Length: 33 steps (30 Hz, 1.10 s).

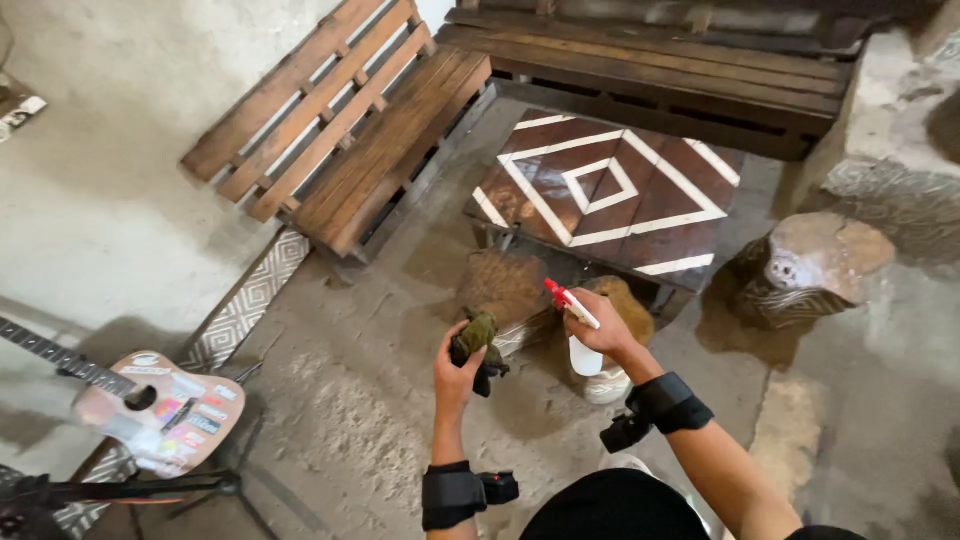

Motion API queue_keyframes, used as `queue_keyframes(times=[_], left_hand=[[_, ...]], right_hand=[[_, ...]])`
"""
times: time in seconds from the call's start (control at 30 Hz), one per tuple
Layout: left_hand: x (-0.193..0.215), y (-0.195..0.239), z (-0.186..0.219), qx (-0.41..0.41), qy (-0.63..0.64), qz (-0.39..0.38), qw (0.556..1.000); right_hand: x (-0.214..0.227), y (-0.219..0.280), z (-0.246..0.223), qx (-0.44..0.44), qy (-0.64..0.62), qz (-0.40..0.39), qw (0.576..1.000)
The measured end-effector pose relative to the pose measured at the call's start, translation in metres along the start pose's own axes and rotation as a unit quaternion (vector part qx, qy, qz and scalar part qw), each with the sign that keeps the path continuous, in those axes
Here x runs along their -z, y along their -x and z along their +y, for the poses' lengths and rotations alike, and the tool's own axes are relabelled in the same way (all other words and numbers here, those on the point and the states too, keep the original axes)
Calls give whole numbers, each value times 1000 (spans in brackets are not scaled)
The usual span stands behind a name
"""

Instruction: The person cleans several wooden tables with white geometric patterns by spraying a liquid from a spray bottle and wiping the surfaces with a cloth. The person moves between different tables in the room, repeating the spray and wipe sequence on each.

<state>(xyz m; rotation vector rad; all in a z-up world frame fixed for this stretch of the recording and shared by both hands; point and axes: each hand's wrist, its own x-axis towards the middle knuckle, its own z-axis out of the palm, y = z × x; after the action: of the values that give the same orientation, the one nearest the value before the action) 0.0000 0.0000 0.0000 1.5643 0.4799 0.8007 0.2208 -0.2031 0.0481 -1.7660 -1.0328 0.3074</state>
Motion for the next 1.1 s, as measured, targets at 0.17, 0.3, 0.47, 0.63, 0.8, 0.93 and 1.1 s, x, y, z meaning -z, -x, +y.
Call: queue_keyframes(times=[0.17,0.3,0.47,0.63,0.8,0.93,1.1], left_hand=[[-169,-17,-16,19,96,-7,995],[-279,-19,14,29,66,-47,996],[-364,-34,11,10,106,-79,991],[-407,-41,12,34,103,-65,992],[-445,-71,35,42,-91,-83,991],[-486,-122,-40,93,-167,-48,980],[-535,-188,-155,86,118,-26,989]], right_hand=[[149,36,75,86,67,39,993],[259,65,112,17,95,58,994],[349,90,132,1,116,81,990],[379,103,180,4,100,87,991],[400,83,204,-6,90,92,992],[426,41,235,-18,74,68,995],[453,-16,299,-29,102,42,994]])
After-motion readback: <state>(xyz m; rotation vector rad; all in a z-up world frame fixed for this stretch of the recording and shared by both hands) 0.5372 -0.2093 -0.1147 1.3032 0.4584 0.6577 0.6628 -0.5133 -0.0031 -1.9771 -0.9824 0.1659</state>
